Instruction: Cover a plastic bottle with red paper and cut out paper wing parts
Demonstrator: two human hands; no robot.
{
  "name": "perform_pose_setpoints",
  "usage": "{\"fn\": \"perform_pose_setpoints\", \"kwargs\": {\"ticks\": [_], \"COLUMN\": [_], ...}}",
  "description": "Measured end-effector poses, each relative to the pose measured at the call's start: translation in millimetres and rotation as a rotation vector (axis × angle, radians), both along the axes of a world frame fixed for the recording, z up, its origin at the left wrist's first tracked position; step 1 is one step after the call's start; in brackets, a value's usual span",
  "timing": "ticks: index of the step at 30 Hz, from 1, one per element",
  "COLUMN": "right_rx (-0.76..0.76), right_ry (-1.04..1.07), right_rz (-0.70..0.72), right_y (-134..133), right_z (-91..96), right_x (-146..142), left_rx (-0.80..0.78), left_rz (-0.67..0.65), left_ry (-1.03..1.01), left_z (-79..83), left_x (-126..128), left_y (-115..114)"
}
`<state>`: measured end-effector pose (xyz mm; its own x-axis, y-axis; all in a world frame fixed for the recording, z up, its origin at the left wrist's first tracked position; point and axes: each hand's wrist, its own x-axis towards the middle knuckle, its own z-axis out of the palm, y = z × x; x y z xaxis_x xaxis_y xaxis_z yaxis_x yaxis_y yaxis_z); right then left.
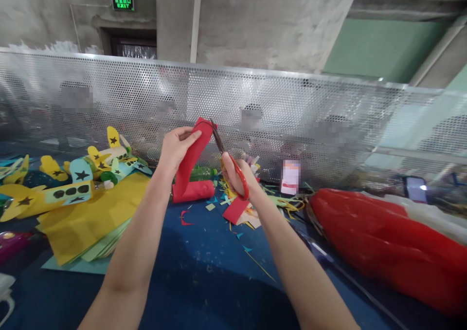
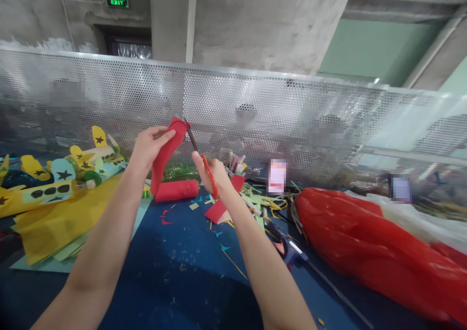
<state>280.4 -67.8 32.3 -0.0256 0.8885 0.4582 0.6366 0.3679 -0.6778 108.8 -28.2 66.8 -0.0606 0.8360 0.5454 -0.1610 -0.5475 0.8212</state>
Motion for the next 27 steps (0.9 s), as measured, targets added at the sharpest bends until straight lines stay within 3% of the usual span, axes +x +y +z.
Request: {"fn": "perform_pose_setpoints", "kwargs": {"ticks": [8, 12, 15, 23, 25, 27], "right_rx": [-0.021, -0.019, -0.016, -0.059, -0.089, -0.115], "right_ry": [-0.063, -0.084, -0.084, -0.029, -0.01, 0.006], "right_rz": [0.01, -0.009, -0.008, 0.006, -0.007, -0.022], "right_y": [-7.0, -7.9, -5.4, 0.7, 1.2, 1.8], "right_z": [4.2, 4.4, 2.7, -3.0, -3.4, -2.8], "right_x": [-0.3, -0.7, -0.9, -4.2, -4.6, -3.7], "left_rx": [0.118, 0.209, 0.236, 0.395, 0.405, 0.348], "left_rz": [0.15, 0.326, 0.446, 0.617, 0.609, 0.482], "left_ry": [0.161, 0.296, 0.395, 0.506, 0.538, 0.576], "left_z": [-2.0, -2.9, -3.6, -7.9, -8.8, -9.6], "left_x": [-15.4, -17.8, -16.9, -1.3, 7.1, 15.3], "left_y": [7.4, 10.3, 11.0, 9.6, 6.1, 2.4]}}
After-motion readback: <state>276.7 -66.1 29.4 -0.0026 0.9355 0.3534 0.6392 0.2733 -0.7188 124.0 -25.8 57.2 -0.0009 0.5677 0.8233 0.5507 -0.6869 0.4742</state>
